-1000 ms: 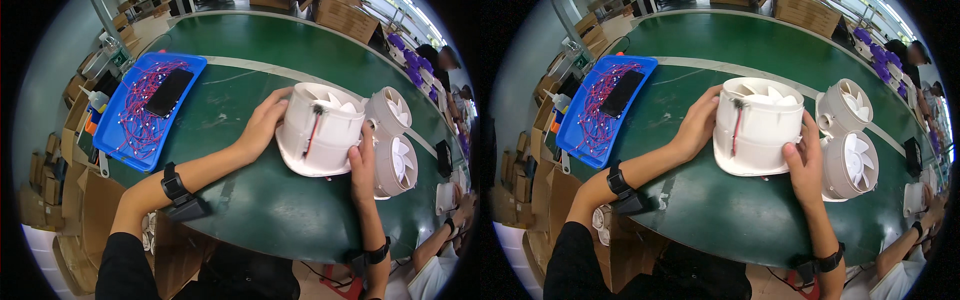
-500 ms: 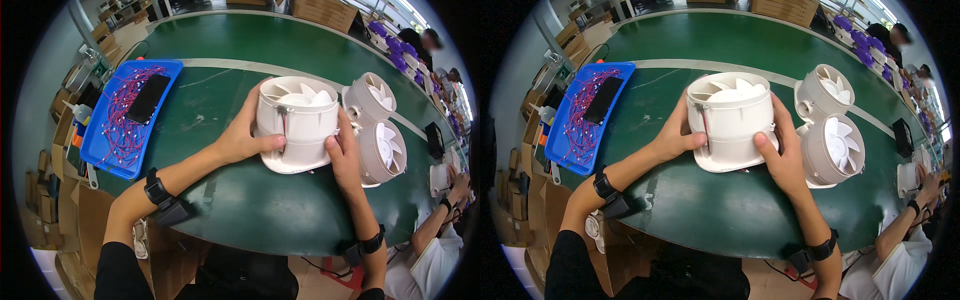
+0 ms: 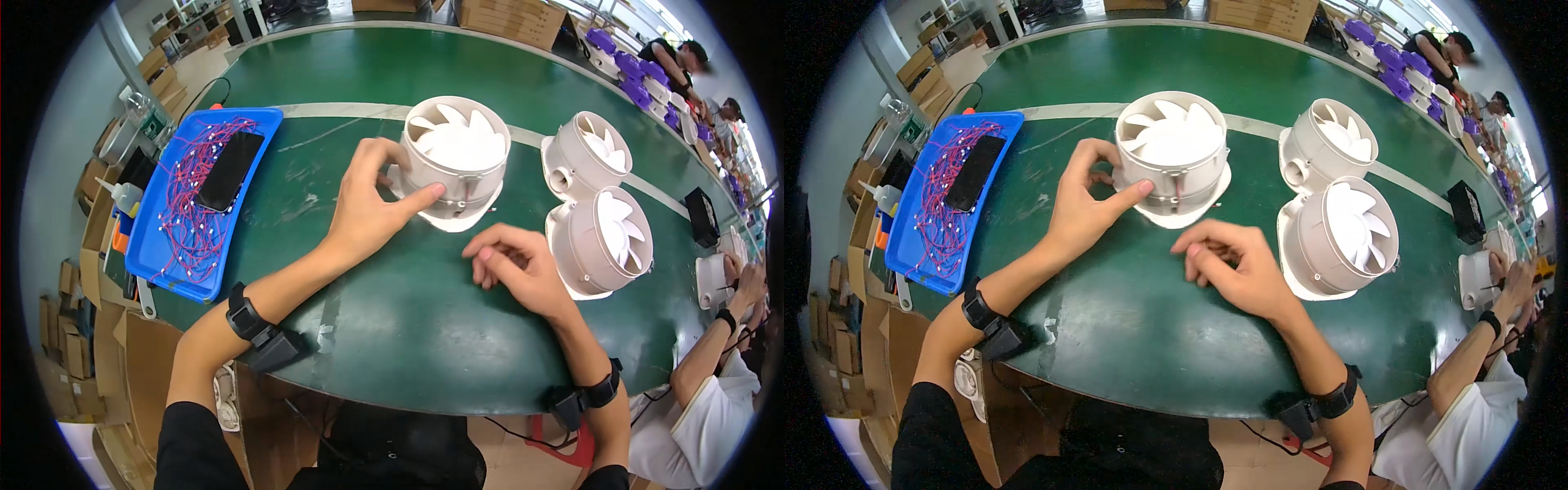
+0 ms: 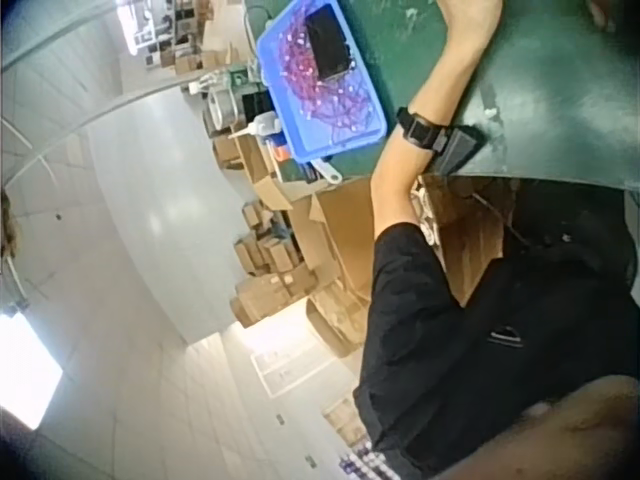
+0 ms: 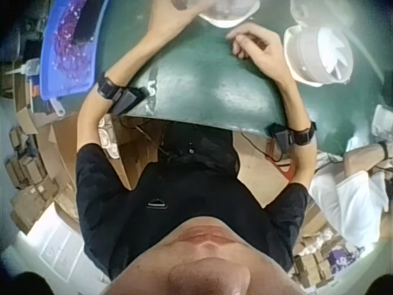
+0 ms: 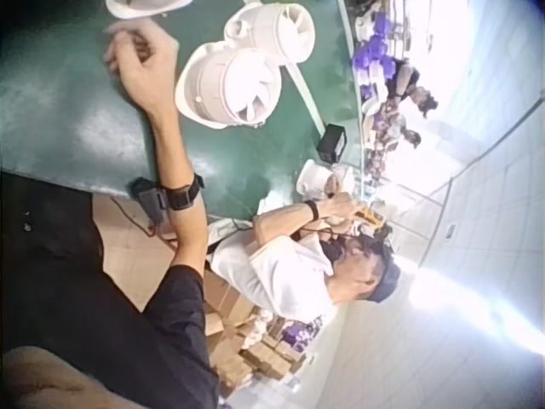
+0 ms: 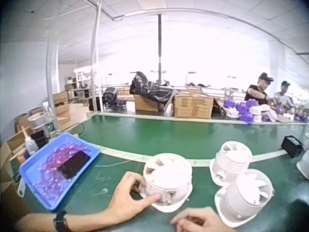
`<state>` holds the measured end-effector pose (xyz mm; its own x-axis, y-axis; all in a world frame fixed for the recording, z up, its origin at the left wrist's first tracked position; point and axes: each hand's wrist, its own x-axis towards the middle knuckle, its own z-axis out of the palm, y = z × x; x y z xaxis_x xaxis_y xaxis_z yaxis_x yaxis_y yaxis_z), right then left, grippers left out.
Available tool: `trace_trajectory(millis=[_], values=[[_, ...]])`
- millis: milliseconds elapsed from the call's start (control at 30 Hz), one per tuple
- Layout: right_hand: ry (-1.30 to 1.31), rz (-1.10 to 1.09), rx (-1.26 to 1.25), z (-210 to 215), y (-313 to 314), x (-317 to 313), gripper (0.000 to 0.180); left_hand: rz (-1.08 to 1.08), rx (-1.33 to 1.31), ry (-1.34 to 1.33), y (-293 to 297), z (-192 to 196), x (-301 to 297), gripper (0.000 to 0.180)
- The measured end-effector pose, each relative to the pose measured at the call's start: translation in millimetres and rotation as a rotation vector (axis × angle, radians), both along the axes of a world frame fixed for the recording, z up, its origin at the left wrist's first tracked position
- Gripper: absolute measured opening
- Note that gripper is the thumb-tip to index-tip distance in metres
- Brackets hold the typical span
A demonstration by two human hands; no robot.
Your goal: The person assembles white fan units at a green workbench. They pick up fan housings and blades, align and snap the parts together, and place the completed units into a cardboard box. The process is repeated for several units.
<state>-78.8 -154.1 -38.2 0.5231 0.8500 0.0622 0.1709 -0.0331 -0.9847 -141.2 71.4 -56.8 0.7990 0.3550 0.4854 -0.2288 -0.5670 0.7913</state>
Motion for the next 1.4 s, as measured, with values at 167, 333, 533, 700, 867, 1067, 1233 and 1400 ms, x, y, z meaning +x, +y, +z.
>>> trace_trajectory(millis=[167, 333, 533, 700, 867, 1067, 1233, 1400], values=[[0.102, 0.071, 0.018, -8, 4, 5, 0.02, -0.189, -0.085, -0.055, 2, -5, -4, 0.023], [-0.002, 0.026, -0.004, -14, 5, 5, 0.024, -0.375, 0.147, -0.142, 1, -10, -4, 0.023], [-0.083, -0.003, -0.063, -18, -1, 1, 0.024, -0.515, 0.03, -0.11, 3, 33, -87, 0.013], [-0.124, 0.035, -0.064, -24, -1, 6, 0.027, -0.25, 0.027, 0.011, 49, 21, -220, 0.009], [-0.131, 0.043, -0.057, -26, -7, 13, 0.03, 0.315, -0.188, 0.451, 147, -11, -385, 0.011], [-0.105, 0.054, -0.017, -45, -8, 30, 0.031, 1.034, -0.002, 1.366, 227, -201, -627, 0.041], [-0.162, -0.023, -0.035, -39, -22, 31, 0.032, 1.048, 0.157, 1.462, 156, -309, -603, 0.06], [-0.112, -0.051, -0.013, -42, -17, 35, 0.032, 1.16, 0.113, 1.343, 148, -319, -579, 0.057]])
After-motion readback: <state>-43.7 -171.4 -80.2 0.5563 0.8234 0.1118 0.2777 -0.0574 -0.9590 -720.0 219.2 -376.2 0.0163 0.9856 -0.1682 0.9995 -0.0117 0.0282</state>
